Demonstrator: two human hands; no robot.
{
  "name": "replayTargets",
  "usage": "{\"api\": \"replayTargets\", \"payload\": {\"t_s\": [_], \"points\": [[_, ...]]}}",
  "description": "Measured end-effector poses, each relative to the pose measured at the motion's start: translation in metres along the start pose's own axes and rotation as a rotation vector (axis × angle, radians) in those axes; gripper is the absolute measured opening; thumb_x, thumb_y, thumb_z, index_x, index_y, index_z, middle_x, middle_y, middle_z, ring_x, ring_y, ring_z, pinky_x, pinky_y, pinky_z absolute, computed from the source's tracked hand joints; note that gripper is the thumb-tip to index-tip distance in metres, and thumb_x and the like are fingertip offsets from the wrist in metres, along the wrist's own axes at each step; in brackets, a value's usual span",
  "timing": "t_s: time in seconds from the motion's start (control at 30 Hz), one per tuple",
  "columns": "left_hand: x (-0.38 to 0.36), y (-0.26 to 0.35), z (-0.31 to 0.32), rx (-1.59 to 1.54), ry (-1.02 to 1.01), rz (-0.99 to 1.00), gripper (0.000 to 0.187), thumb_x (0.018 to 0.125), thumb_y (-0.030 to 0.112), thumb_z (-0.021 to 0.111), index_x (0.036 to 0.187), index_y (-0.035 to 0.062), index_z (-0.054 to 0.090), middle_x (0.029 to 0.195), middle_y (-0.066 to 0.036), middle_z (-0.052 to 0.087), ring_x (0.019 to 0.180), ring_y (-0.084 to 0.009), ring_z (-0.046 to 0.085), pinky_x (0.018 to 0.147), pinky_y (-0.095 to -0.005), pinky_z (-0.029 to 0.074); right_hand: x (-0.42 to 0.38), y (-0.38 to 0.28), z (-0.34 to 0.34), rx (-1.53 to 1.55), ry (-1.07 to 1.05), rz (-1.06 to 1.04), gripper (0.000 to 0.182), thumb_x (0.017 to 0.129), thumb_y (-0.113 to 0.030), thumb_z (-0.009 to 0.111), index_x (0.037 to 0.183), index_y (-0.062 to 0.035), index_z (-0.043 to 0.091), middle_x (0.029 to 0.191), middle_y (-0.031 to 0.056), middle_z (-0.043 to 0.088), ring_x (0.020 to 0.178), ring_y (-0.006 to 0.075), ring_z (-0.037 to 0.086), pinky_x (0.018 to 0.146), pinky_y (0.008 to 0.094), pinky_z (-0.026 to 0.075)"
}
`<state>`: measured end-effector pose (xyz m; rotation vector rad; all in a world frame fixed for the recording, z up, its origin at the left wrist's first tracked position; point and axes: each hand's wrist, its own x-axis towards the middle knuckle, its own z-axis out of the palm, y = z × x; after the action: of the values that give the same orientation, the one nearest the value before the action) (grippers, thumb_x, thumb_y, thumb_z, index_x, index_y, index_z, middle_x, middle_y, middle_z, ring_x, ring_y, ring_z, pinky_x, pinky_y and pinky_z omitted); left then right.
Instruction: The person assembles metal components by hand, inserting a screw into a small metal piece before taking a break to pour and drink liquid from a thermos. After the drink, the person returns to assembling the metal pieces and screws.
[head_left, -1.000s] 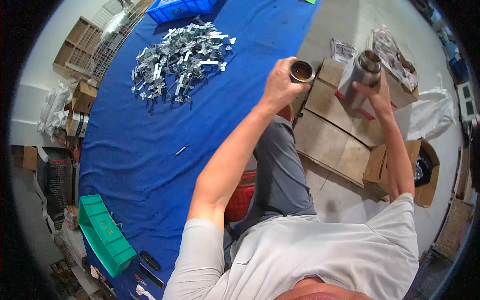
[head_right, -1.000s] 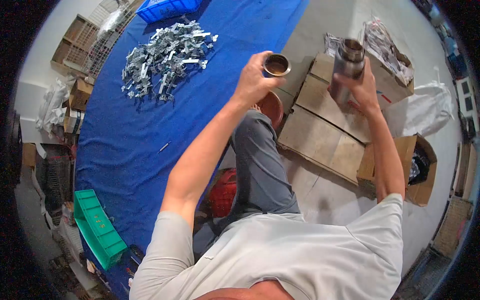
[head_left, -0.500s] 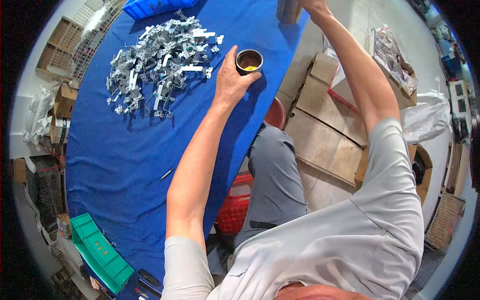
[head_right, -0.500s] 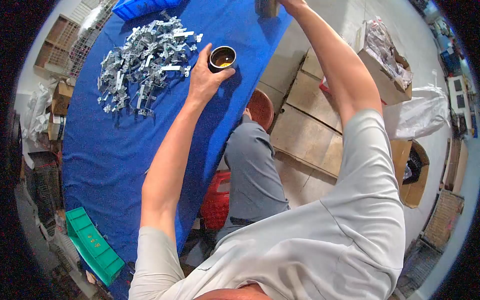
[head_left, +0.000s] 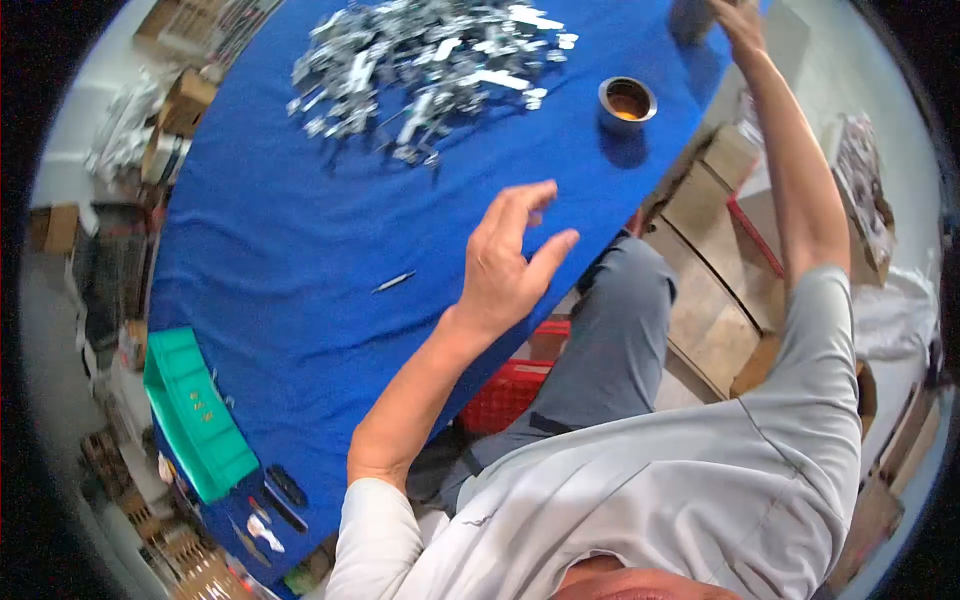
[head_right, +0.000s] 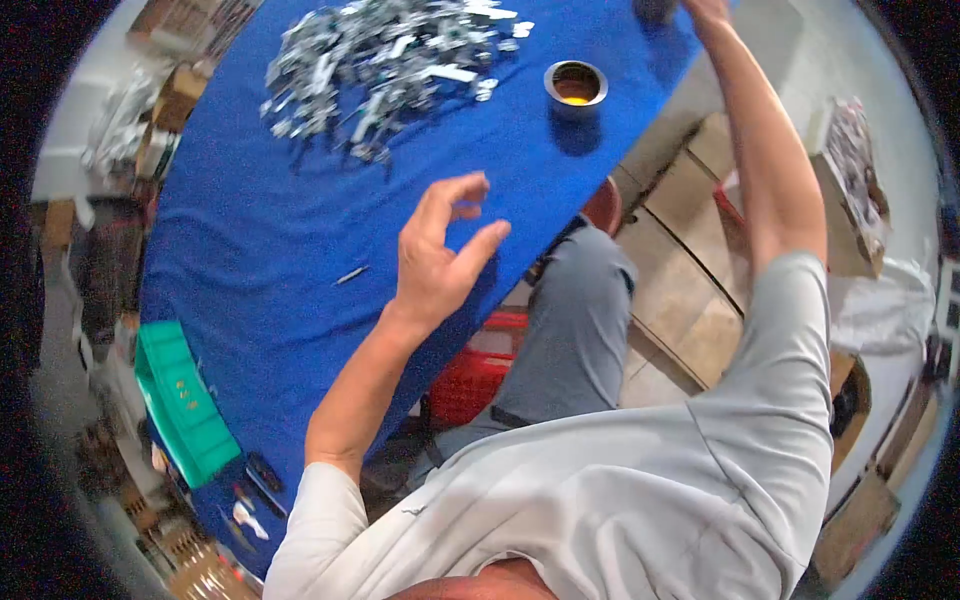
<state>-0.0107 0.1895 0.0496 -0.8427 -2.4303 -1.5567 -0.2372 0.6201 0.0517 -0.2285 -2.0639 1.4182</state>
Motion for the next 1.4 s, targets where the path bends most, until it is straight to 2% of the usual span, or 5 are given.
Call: {"api": "replayTargets", "payload": {"t_s": [0.17, 0.33, 0.37, 0.47, 1.4], "points": [[-0.062, -0.006, -0.077, 0.116, 0.153, -0.231, 0.018, 0.086, 0.009, 0.074, 0.078, 0.0023, 0.06, 0.068, -0.003, 0.058, 0.062, -0.008, 0.053, 0.058, -0.0263, 0.045, -0.092, -0.091, -0.015, -0.258, 0.191, -0.378, 0.047, 0.091, -0.031, 0.072, 0.118, 0.0055, 0.06, 0.103, 0.0113, 0.067, 0.095, 0.0175, 0.063, 0.086, 0.0292, 0.049], [-0.015, -0.058, -0.14, 0.379, 0.333, -0.179, 0.032, 0.093, 0.02, 0.065, 0.071, -0.0004, 0.054, 0.062, -0.016, 0.055, 0.054, -0.0286, 0.055, 0.054, -0.0401, 0.041, -0.26, -0.171, 0.076, -0.118, -0.647, -0.733, 0.007, 0.081, -0.004, 0.065, 0.087, -0.0024, 0.064, 0.083, 0.0127, 0.064, 0.077, 0.0296, 0.064, 0.067, 0.0387, 0.051], [0.003, -0.066, -0.143, 0.406, 0.336, -0.144, 0.028, 0.092, 0.018, 0.064, 0.072, 0.0003, 0.056, 0.067, -0.017, 0.059, 0.06, -0.0334, 0.059, 0.057, -0.0422, 0.043, -0.285, -0.212, 0.104, -0.841, -1.074, -0.694, 0.013, 0.076, -0.006, 0.064, 0.088, -0.0037, 0.061, 0.089, 0.013, 0.062, 0.082, 0.032, 0.062, 0.071, 0.0419, 0.051], [0.05, -0.103, -0.14, 0.514, 0.27, -0.039, 0.039, 0.085, 0.004, 0.054, 0.122, 0.0088, 0.064, 0.105, -0.016, 0.069, 0.097, -0.0354, 0.067, 0.085, -0.042, 0.053, -0.356, -0.194, 0.171, -0.235, -1.042, -0.993, 0.018, 0.075, -0.014, 0.065, 0.091, -0.0071, 0.059, 0.088, 0.0096, 0.056, 0.087, 0.0291, 0.059, 0.074, 0.0411, 0.048], [0.075, -0.118, -0.13, 0.752, 0.198, 0.31, 0.018, 0.083, 0.006, 0.064, 0.101, 0.0037, 0.067, 0.089, -0.013, 0.069, 0.079, -0.0292, 0.068, 0.072, -0.0409, 0.055, -0.39, -0.19, 0.253, -0.45, -0.951, -0.904, 0.016, 0.08, -0.014, 0.057, 0.087, -0.0004, 0.061, 0.084, 0.013, 0.062, 0.078, 0.0276, 0.064, 0.069, 0.0391, 0.049]]}}
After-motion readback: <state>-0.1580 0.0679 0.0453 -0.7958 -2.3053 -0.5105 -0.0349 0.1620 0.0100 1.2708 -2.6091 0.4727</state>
